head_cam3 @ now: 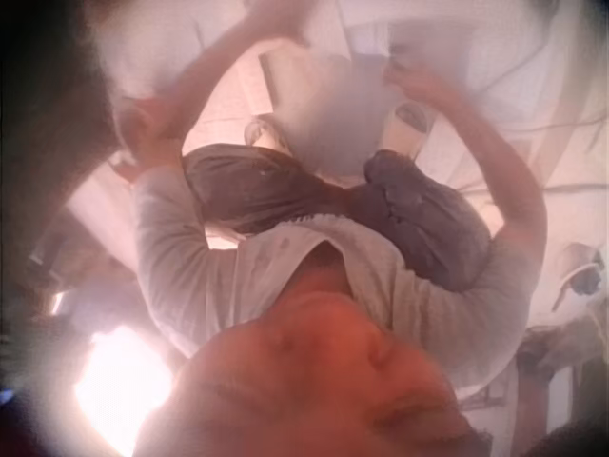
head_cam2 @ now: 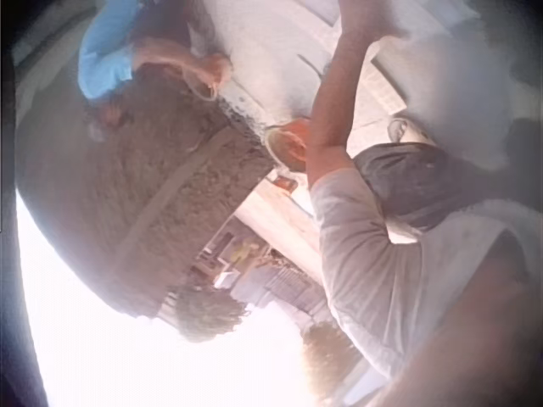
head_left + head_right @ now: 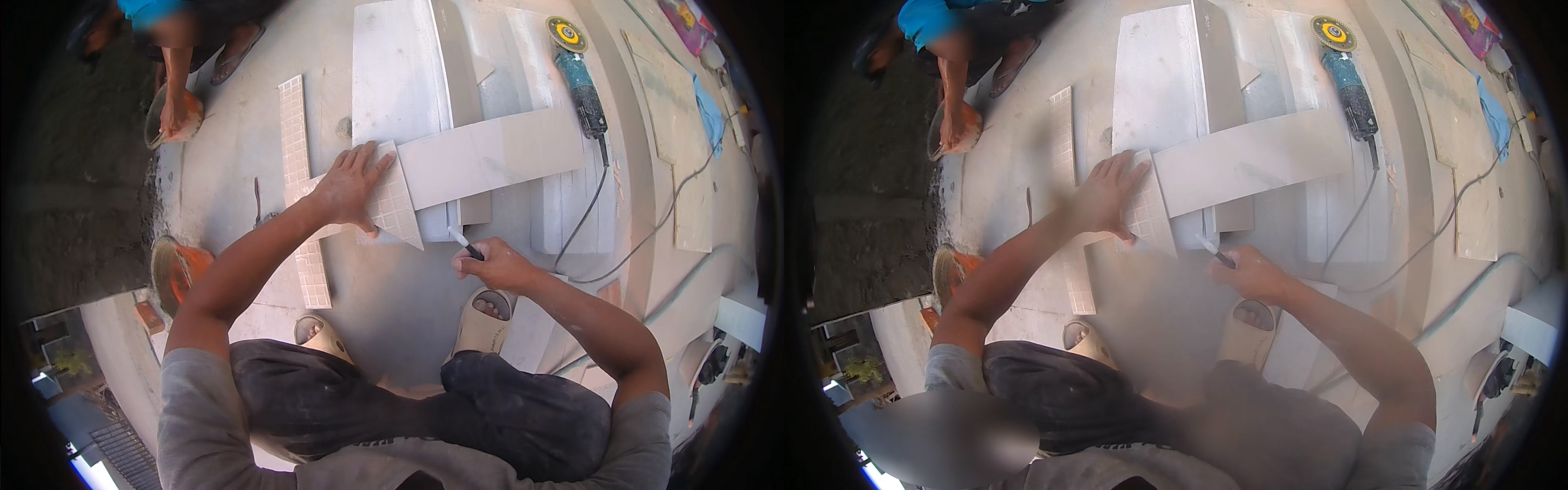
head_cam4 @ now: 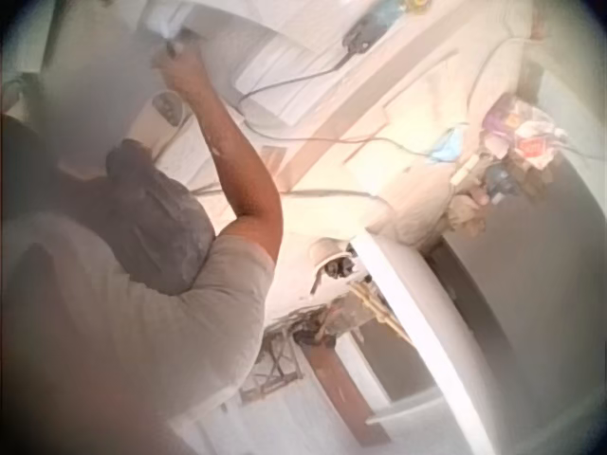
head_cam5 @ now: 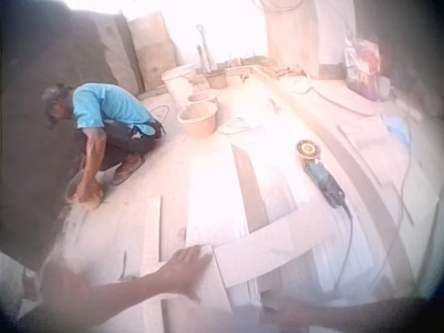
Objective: The person uses a handheld power tool to cut a white rectangular tile on the floor. He then measures and marks the tile with a tape measure and marker before cutting it again.
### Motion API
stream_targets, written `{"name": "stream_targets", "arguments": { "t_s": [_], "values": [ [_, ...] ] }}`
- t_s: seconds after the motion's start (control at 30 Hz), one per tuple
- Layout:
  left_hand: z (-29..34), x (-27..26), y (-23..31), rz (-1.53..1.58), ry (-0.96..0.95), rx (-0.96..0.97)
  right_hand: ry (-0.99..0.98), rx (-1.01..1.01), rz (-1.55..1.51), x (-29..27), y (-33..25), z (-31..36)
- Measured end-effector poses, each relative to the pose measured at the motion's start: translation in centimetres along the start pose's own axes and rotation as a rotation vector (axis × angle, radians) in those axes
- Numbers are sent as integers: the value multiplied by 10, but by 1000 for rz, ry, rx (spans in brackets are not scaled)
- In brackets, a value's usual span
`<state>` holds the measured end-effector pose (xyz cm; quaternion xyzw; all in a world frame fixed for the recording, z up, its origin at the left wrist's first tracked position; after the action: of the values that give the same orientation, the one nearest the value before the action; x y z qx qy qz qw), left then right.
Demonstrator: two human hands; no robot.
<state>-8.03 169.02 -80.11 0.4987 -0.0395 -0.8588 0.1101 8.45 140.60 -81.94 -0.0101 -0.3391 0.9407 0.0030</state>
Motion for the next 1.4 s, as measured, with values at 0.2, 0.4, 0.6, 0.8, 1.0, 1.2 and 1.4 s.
{"name": "stream_targets", "arguments": {
  "t_s": [0.2, 0.4, 0.6, 0.8, 1.0, 1.2, 1.4],
  "values": [
    [-1, 6, -4, -25, 52, 20, -29, -119, 15, 22, 3, -21],
    [-2, 9, -4, -32, 89, 26, 64, -86, -4, 31, -6, -45],
    [-2, 9, -5, -3, 137, 36, 112, 20, -97, 33, -2, -56],
    [-2, 10, -3, -12, 122, 28, 110, 72, -180, 31, -7, -49],
    [-2, 7, -3, -13, 107, 26, 113, 63, -168, 31, -7, -49],
    [-2, 8, -1, -13, 108, 9, 104, 46, -174, 30, -1, -54],
    [-3, 6, -2, -28, 84, 14, 96, 22, -116, 28, -1, -56]
  ]
}}
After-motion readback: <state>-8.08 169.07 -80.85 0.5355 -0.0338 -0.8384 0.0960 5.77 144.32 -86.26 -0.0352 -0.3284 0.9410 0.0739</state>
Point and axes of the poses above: each hand's wrist, its own z-axis away from the middle knuckle, its own x-axis out of the palm, y = z × x, the point moved 1 cm from there along -z, towards the middle knuckle, and after that the axes turned 9 degrees about x, right-handed, at the moved point
